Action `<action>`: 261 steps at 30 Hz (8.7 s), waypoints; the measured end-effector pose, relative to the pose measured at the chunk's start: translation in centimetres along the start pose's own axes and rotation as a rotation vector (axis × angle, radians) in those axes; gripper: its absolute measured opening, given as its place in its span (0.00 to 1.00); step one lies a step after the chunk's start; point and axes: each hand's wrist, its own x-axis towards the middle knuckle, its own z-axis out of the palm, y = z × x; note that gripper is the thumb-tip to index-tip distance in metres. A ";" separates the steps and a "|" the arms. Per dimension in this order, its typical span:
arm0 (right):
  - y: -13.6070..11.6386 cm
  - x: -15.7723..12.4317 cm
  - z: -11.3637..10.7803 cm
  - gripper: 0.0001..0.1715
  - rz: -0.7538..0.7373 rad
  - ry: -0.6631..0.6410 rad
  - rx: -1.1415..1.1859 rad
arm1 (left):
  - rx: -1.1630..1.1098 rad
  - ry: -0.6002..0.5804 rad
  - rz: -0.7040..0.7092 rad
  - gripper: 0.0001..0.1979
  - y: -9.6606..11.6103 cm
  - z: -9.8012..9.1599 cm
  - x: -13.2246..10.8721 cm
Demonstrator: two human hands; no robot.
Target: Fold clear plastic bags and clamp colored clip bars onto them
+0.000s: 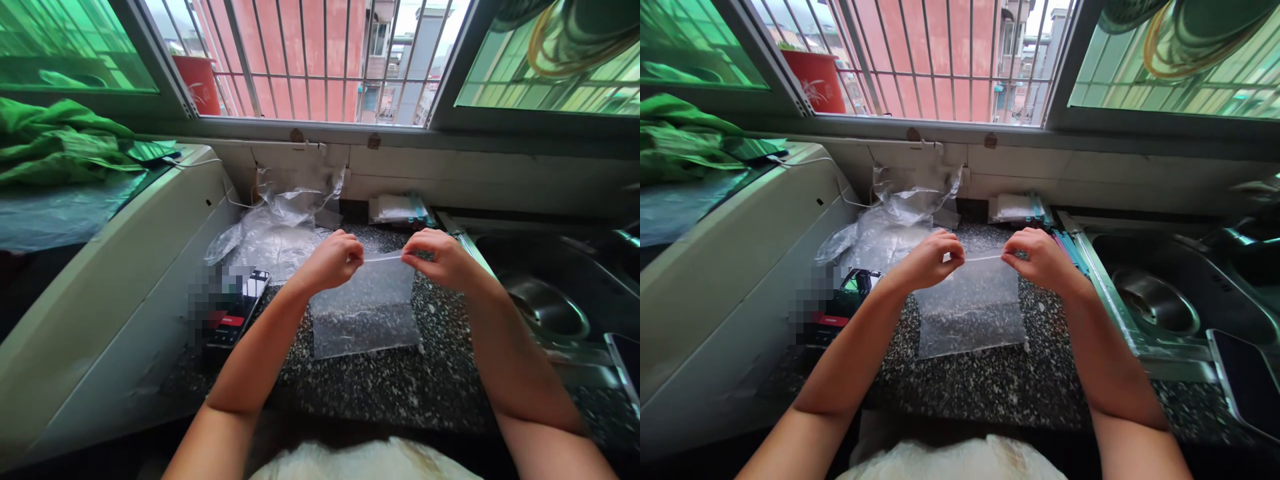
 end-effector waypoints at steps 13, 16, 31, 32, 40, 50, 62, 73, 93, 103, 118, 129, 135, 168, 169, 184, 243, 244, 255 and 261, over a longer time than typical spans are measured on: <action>-0.7 0.3 1.3 0.08 -0.056 0.031 0.033 | 0.006 0.003 0.013 0.06 -0.2 0.6 0.2; -0.6 0.3 1.0 0.07 -0.036 0.067 0.056 | 0.025 0.019 -0.002 0.06 -0.2 0.4 0.2; -1.1 0.7 2.3 0.08 -0.072 0.141 0.068 | -0.060 0.116 0.031 0.05 0.4 1.6 0.4; -0.9 0.6 2.3 0.08 -0.052 0.161 0.101 | -0.075 0.149 0.020 0.05 0.4 1.4 0.4; 0.9 -0.2 -0.1 0.19 0.228 -0.091 0.254 | -0.462 0.597 -0.228 0.03 -1.3 -1.4 0.1; 3.2 -2.1 1.6 0.26 0.497 0.161 0.637 | -0.846 0.833 -0.272 0.06 -2.8 -2.1 0.0; 1.2 -3.8 3.8 0.24 0.548 0.167 0.683 | -0.720 0.381 -0.583 0.07 -3.8 -1.3 -5.3; 1.4 -4.7 3.2 0.25 0.566 0.133 0.659 | -0.634 0.000 -0.729 0.04 -3.7 1.5 -6.6; -0.3 -12.0 5.9 0.12 0.033 0.081 0.183 | 0.162 0.262 0.012 0.11 -1.0 2.8 -16.1; -1.7 -15.3 7.9 0.12 -0.235 -0.067 -0.161 | 0.415 0.028 0.182 0.10 -1.2 5.0 -20.4; -1.1 -15.4 8.1 0.14 -0.164 -0.083 0.042 | 0.407 -0.053 0.163 0.11 -0.4 4.7 -20.7; -2.4 -14.4 8.4 0.22 0.249 -0.111 0.115 | -0.014 0.064 -0.320 0.14 0.8 5.0 -20.5; -3.0 -13.2 9.1 0.25 0.387 -0.105 -0.050 | 0.118 0.172 -0.565 0.15 1.8 6.6 -19.6; -3.9 -13.2 9.3 0.14 -0.323 0.041 -0.377 | 0.373 0.284 -0.078 0.11 1.7 6.9 -21.0; -3.9 -13.1 9.2 0.14 -0.312 0.043 -0.368 | 0.343 0.256 -0.076 0.10 1.6 6.9 -21.2; -3.5 -11.4 7.0 0.06 -0.197 0.058 -0.011 | 0.194 0.382 0.047 0.10 1.6 5.7 -20.9; -2.1 -4.0 10.0 0.22 0.684 0.225 0.800 | -0.827 0.030 -0.499 0.15 -1.9 6.2 -5.8; -2.1 -4.0 10.1 0.22 0.688 0.230 0.809 | -0.840 0.048 -0.490 0.15 -1.9 6.2 -5.8; -2.9 -4.3 10.4 0.22 0.671 0.052 0.851 | -0.992 0.286 -0.597 0.17 -3.1 5.9 -5.6; -3.3 -4.3 10.3 0.21 0.670 -0.060 0.905 | -1.050 0.422 -0.599 0.18 -3.5 5.6 -5.5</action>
